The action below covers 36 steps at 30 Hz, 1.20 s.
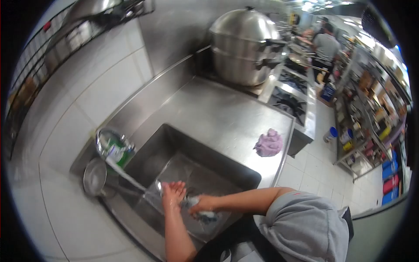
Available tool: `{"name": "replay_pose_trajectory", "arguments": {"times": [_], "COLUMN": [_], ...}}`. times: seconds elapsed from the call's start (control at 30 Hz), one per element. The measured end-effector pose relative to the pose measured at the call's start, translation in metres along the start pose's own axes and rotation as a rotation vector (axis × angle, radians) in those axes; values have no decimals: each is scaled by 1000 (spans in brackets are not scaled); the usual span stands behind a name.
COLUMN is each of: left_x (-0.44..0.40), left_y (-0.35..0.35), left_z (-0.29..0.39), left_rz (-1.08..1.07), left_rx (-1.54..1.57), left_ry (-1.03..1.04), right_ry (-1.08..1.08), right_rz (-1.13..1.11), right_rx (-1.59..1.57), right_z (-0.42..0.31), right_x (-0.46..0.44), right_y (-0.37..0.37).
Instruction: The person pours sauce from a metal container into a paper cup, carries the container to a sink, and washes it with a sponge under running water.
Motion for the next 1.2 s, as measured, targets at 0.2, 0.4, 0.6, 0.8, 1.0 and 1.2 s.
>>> {"name": "replay_pose_trajectory", "arguments": {"times": [0.2, 0.4, 0.6, 0.8, 1.0, 1.2], "left_x": [13, -1, -5, 21, 16, 19], "left_y": [19, -8, 24, 33, 18, 22], "left_z": [8, 5, -35, -17, -33, -18], "left_rz": [-2, -106, -147, -69, -11, -187], "left_rx": [-7, 232, -386, -581, -414, -452], "left_ry": [193, 156, 107, 5, -110, -131], "right_ry": [-91, -68, -444, -357, -441, -262], "right_rz": [218, 218, 508, 559, 765, 241], "right_rx": [228, 289, 784, 673, 263, 504], "right_z": [-4, -20, -89, -109, -58, -71], "right_x": [-44, -23, -56, -90, -110, -94], "right_y": [-36, -37, -49, -94, -103, -109]}}
Point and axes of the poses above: each hand's wrist, its own x-axis away from the middle knuckle, its own y-axis out of the palm, z = x × y, the point moved 7 cm from there along -x, towards the middle knuckle, and after that the axes turned 5 degrees about -x, right-handed, at the moved point
